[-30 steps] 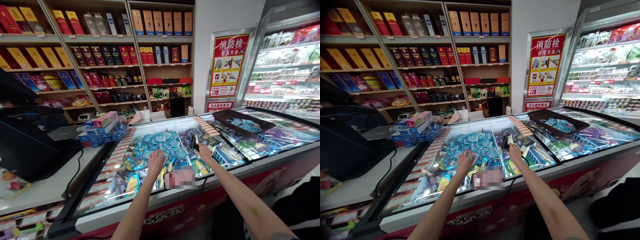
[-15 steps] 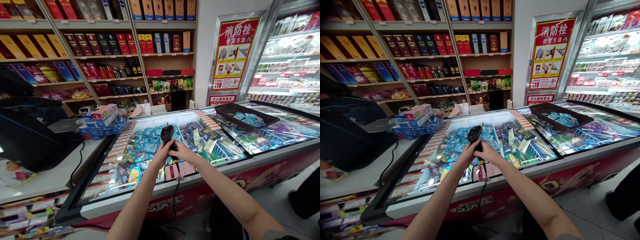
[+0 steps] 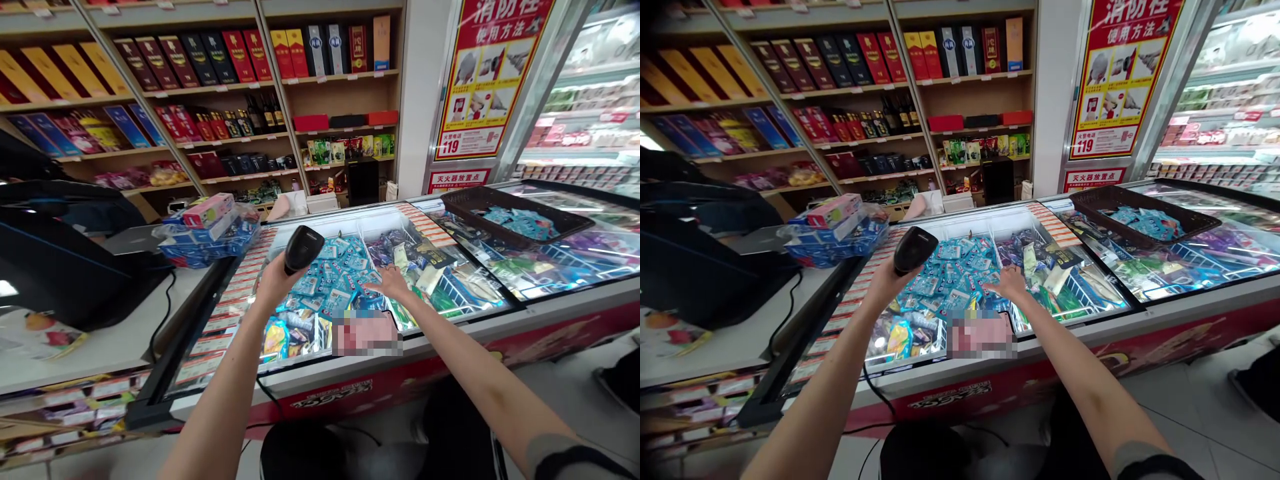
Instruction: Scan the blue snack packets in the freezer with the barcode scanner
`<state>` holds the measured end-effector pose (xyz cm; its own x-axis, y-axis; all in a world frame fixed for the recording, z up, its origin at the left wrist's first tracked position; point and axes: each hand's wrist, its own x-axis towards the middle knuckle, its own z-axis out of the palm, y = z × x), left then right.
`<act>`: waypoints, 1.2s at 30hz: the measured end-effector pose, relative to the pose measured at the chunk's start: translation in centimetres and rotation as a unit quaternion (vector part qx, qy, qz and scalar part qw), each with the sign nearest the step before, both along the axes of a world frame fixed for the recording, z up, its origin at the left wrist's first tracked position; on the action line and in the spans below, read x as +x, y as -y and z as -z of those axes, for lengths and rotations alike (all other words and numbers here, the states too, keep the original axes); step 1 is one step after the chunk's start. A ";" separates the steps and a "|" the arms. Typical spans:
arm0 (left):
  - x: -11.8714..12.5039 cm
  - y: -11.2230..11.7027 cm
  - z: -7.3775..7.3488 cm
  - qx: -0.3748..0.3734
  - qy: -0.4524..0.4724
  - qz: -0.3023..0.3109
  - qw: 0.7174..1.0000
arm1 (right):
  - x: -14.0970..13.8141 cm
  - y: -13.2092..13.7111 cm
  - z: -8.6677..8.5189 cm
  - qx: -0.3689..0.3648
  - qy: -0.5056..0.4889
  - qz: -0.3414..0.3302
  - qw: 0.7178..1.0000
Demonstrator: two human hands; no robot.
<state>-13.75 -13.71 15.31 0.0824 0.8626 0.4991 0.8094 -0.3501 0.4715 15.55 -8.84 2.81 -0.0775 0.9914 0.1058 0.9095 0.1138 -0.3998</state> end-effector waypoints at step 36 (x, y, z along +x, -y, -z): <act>5.3 -6.8 9.0 -0.012 -0.280 0.073 0.957 | 4.2 -7.0 3.2 0.159 -0.492 -0.066 0.853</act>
<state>-8.42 -6.86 6.35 0.4519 0.8321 0.3215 0.8807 -0.4736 -0.0122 19.71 -1.81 -0.38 0.0963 0.8896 0.4465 0.1229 0.4345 -0.8922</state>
